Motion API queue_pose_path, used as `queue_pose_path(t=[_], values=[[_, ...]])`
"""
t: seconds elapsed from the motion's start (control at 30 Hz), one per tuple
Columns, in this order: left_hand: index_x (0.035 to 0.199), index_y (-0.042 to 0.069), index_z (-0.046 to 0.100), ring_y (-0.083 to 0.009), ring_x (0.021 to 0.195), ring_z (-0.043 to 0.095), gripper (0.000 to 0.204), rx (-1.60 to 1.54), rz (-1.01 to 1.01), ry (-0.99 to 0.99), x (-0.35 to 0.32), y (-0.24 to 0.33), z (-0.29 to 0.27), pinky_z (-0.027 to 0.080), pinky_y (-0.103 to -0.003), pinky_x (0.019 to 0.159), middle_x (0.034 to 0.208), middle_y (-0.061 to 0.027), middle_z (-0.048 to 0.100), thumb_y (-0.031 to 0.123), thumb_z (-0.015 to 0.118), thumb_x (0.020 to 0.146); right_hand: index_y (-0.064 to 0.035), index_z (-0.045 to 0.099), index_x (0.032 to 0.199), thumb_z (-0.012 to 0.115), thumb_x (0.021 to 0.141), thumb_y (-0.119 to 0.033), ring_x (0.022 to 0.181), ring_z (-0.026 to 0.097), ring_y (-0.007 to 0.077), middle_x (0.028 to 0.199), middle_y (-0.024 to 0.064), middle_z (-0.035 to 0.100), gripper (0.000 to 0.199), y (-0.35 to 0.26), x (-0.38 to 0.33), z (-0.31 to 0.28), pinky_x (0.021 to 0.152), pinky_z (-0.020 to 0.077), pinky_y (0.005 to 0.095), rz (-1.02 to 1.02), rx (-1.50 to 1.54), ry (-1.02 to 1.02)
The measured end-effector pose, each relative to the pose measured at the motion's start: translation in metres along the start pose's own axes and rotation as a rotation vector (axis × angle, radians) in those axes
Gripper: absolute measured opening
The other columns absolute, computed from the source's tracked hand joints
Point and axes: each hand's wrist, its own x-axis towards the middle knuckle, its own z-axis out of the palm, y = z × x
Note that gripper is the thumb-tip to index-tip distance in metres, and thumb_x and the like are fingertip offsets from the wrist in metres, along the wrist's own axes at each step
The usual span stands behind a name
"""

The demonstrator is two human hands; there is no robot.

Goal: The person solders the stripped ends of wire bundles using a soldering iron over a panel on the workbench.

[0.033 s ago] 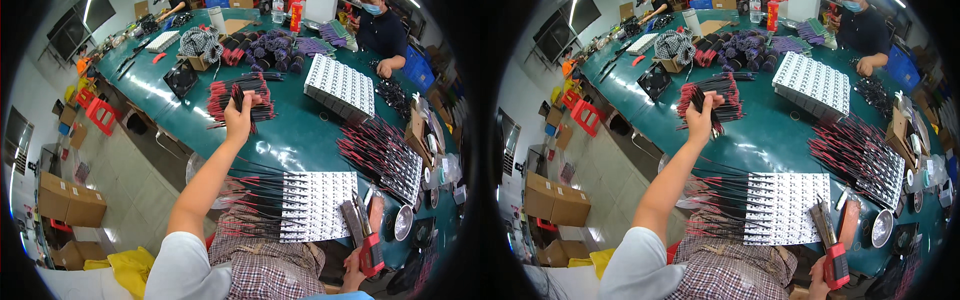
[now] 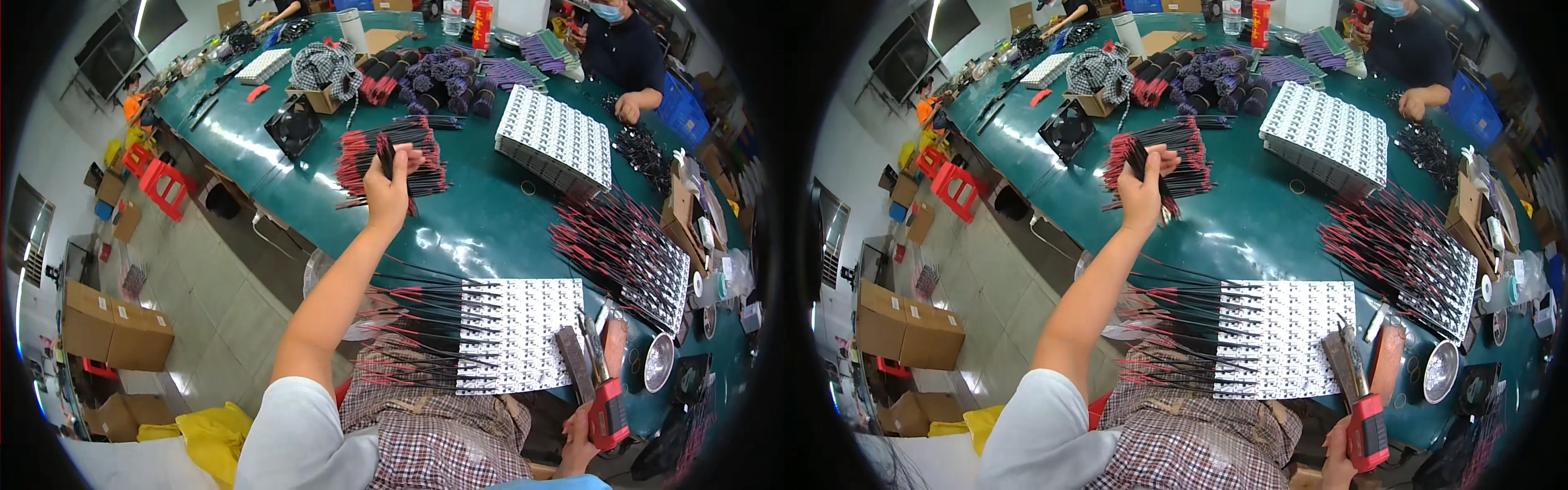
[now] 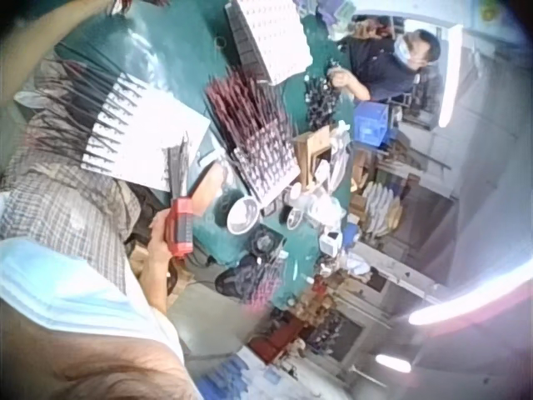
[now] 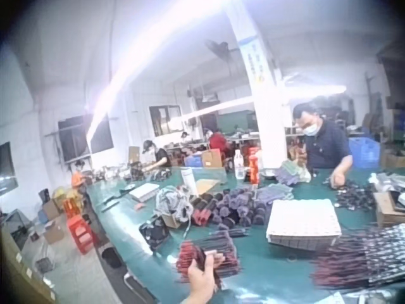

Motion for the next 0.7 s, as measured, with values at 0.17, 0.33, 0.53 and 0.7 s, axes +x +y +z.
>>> queue_pose_path(t=[0.17, 0.33, 0.53, 0.7], values=[[0.106, 0.002, 0.069, -0.0064, 0.065, 0.049, 0.022, 0.448, 0.326, -0.12, 0.011, 0.041, 0.029, 0.04, -0.024, 0.06, 0.072, 0.0025, 0.053, 0.02, 0.055, 0.105, 0.0039, 0.058, 0.126, 0.067, 0.095, -0.012, 0.056, 0.052, 0.008, 0.081, 0.0052, 0.061, 0.036, -0.038, 0.02, 0.015, 0.051, 0.0407, 0.0218, 0.197, -0.288, 0.148], [0.096, 0.003, 0.06, -0.0308, 0.07, 0.065, 0.015, 0.71, 0.508, -0.824, -0.055, 0.1, 0.077, 0.051, -0.04, 0.062, 0.079, -0.0118, 0.063, 0.001, 0.06, 0.081, 0.0011, 0.059, 0.109, 0.081, 0.08, -0.008, 0.079, 0.062, 0.028, 0.089, 0.0123, 0.06, 0.038, -0.054, 0.066, 0.037, 0.07, 0.0505, 0.0371, -0.27, -0.73, 0.092], [0.086, 0.0, 0.061, -0.0383, 0.117, 0.061, 0.015, 0.61, 0.619, -1.458, -0.177, 0.078, 0.091, 0.052, -0.048, 0.096, 0.124, -0.0206, 0.063, 0.012, 0.06, 0.079, -0.0035, 0.052, 0.112, 0.086, 0.066, -0.007, 0.084, 0.061, 0.0358, 0.097, 0.0142, 0.057, 0.058, -0.035, 0.089, 0.061, 0.073, 0.0498, 0.0393, -0.466, -0.921, -0.121], [0.079, 0.002, 0.063, -0.0409, 0.127, 0.055, 0.014, 0.621, 0.714, -1.425, -0.194, 0.064, 0.086, 0.044, -0.057, 0.106, 0.137, -0.0168, 0.059, 0.015, 0.06, 0.079, -0.003, 0.054, 0.109, 0.081, 0.067, -0.001, 0.079, 0.061, 0.0347, 0.092, 0.0142, 0.058, 0.05, -0.03, 0.087, 0.057, 0.068, 0.0496, 0.0397, -0.492, -0.892, -0.163]])
